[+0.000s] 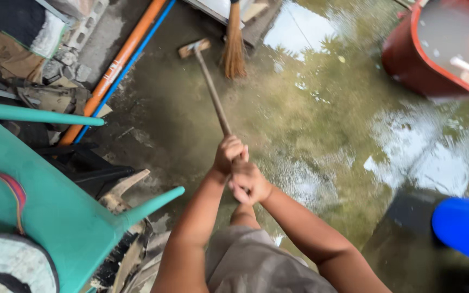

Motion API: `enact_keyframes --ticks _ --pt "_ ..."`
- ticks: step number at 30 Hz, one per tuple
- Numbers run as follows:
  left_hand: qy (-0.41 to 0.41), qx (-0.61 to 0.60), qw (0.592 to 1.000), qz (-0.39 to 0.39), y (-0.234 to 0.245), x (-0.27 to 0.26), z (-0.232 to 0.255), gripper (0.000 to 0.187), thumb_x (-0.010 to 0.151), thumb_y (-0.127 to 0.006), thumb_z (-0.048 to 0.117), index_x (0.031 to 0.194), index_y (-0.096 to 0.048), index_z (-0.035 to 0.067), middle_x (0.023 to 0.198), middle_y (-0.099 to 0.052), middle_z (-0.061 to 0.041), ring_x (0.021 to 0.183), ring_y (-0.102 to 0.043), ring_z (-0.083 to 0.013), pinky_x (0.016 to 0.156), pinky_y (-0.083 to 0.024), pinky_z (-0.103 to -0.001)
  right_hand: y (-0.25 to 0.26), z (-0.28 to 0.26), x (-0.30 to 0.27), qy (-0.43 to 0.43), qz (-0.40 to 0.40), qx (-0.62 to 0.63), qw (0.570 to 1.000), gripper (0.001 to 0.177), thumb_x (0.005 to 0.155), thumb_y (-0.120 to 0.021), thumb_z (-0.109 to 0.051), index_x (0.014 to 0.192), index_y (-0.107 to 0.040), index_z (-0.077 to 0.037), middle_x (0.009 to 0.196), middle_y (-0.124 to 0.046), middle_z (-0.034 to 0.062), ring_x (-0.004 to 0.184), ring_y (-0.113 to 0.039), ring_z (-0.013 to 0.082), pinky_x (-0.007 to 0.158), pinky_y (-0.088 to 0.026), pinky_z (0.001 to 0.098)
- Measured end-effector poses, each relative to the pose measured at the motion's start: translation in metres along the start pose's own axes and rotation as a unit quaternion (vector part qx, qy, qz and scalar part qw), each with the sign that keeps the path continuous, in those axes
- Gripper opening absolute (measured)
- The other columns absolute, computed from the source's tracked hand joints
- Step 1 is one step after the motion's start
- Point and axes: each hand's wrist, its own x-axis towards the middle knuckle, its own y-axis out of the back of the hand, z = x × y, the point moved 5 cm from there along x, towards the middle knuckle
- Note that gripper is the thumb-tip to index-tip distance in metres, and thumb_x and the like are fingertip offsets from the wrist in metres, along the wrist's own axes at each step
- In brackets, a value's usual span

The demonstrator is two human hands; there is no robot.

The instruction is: The person cleans a concrete floor by scrubbing it with a handheld brush and pouring water from a basin using a dipper.

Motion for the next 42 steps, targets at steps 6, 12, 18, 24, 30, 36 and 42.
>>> enact_keyframes --ticks 6,12,18,24,30,36,42 --pt "-0.008 -0.065 0.998 -0.021 -0.012 -0.064 0.192 0.028 0.075 -0.068 0.002 0.062 -0.044 0.009 0.06 -0.045 -0.01 0.056 -0.05 -0.0328 0.057 -0.041 -0.045 -0.002 -0.18 -0.09 -0.045 -0.015 0.02 0.999 0.013 0.082 -0.058 -0.001 0.071 -0.052 -0.004 0.064 -0.046 0.0107 0.058 -0.047 0.0314 0.059 -0.037 0.045" --pt "-0.033 -0.198 0.978 -0.055 -0.044 -0.077 0.367 0.034 0.077 -0.069 0.001 0.059 -0.041 0.009 0.056 -0.041 -0.008 0.05 -0.045 -0.0304 0.051 -0.034 -0.044 0.02 -0.355 -0.144 -0.088 0.052 -0.044 0.994 0.007 0.082 -0.057 0.004 0.076 -0.058 -0.001 0.066 -0.053 0.01 0.056 -0.051 0.0301 0.059 -0.04 0.0438" --pt "-0.075 -0.345 0.925 -0.138 -0.092 -0.098 0.439 0.033 0.077 -0.069 0.006 0.059 -0.041 0.01 0.057 -0.041 -0.006 0.05 -0.045 -0.0284 0.05 -0.034 -0.042 0.014 -0.426 -0.187 -0.095 0.132 -0.177 0.971 0.002 0.077 -0.058 0.003 0.077 -0.059 0.001 0.065 -0.053 0.0103 0.053 -0.053 0.0284 0.057 -0.046 0.0409" --pt "-0.143 -0.397 0.884 -0.199 -0.154 -0.13 0.436 0.031 0.075 -0.069 0.011 0.058 -0.044 0.012 0.057 -0.044 -0.005 0.05 -0.047 -0.0268 0.048 -0.036 -0.04 0.023 -0.419 -0.242 -0.042 0.222 -0.251 0.941 0.001 0.081 -0.055 0.002 0.08 -0.056 0.002 0.068 -0.056 0.0107 0.054 -0.055 0.027 0.059 -0.05 0.0421" --pt "-0.235 -0.366 0.864 -0.253 -0.236 -0.152 0.33 0.02 0.074 -0.072 0.015 0.066 -0.054 0.012 0.066 -0.053 -0.004 0.061 -0.056 -0.0264 0.056 -0.045 -0.041 0.044 -0.311 -0.286 -0.085 0.206 -0.309 0.925 0.005 0.074 -0.057 -0.005 0.078 -0.055 -0.002 0.067 -0.053 0.0145 0.056 -0.049 0.0336 0.056 -0.037 0.0459" --pt "-0.32 -0.207 0.889 -0.252 -0.361 -0.064 0.23 0.017 0.069 -0.07 0.014 0.065 -0.054 0.013 0.065 -0.053 -0.008 0.064 -0.057 -0.0292 0.061 -0.047 -0.044 0.164 -0.192 -0.272 -0.07 0.331 -0.418 0.843 0.008 0.083 -0.05 0.0 0.086 -0.058 0.001 0.073 -0.056 0.0131 0.063 -0.056 0.03 0.062 -0.047 0.0442" --pt "-0.232 -0.291 0.9 -0.227 -0.319 0.047 0.263 0.024 0.075 -0.069 0.007 0.063 -0.05 0.012 0.063 -0.051 -0.006 0.06 -0.055 -0.0265 0.058 -0.046 -0.042 0.222 -0.211 -0.197 -0.145 0.299 -0.389 0.859 0.012 0.089 -0.047 0.003 0.092 -0.059 -0.001 0.07 -0.054 0.0076 0.059 -0.056 0.0266 0.056 -0.044 0.0403"
